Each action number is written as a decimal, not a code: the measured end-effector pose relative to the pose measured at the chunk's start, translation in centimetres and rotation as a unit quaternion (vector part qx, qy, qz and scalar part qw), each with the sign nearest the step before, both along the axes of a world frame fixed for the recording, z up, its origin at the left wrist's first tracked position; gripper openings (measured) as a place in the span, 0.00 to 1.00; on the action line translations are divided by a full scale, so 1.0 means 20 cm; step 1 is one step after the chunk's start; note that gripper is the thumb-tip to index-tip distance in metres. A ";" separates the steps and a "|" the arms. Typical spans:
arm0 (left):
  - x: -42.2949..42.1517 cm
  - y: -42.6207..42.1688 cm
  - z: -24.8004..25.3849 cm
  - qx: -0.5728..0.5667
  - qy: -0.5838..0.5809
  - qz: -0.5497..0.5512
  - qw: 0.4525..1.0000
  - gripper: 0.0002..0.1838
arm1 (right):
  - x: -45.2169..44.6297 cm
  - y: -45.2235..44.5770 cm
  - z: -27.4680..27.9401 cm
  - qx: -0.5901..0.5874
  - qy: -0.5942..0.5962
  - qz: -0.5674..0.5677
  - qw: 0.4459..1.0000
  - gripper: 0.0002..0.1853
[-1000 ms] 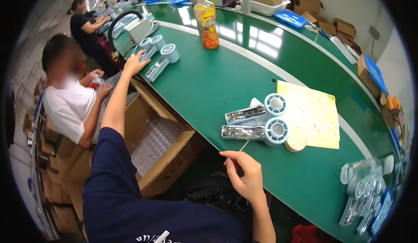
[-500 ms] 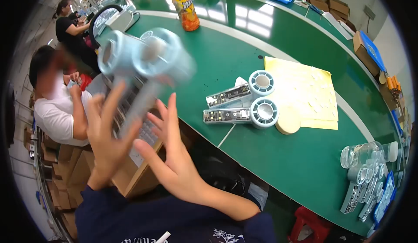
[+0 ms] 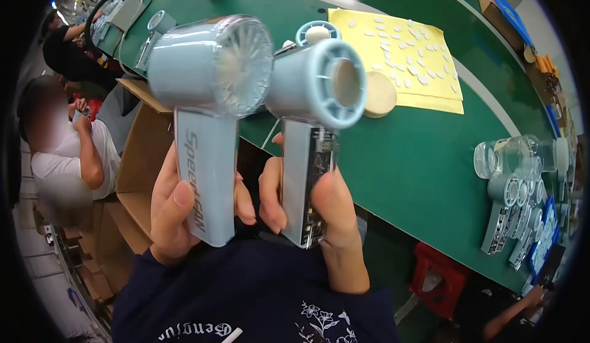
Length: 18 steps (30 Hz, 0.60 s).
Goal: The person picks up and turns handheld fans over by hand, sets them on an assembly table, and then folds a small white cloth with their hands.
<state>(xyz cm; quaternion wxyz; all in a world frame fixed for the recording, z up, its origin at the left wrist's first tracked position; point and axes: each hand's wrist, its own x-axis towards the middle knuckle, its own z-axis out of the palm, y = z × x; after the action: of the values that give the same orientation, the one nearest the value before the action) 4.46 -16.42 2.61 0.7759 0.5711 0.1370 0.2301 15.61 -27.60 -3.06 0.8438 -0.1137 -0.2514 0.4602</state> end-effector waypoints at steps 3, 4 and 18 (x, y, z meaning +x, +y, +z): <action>0.06 -0.02 0.04 0.000 0.026 0.006 1.000 0.41 | -0.03 -0.01 0.06 -0.004 0.084 -0.014 0.996 0.35; 0.09 -0.04 0.07 0.021 0.055 0.008 0.998 0.39 | -0.03 -0.01 0.07 -0.022 0.076 -0.030 0.996 0.36; 0.06 -0.16 -0.10 0.043 0.030 0.009 0.999 0.27 | -0.03 -0.14 0.04 -0.184 -0.042 -0.120 0.975 0.36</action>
<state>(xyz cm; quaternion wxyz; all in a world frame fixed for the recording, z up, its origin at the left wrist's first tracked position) 5.70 -19.68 0.65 0.7441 0.6094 0.1552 0.2255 15.09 -30.50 -2.23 0.8460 -0.3162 -0.1823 0.3887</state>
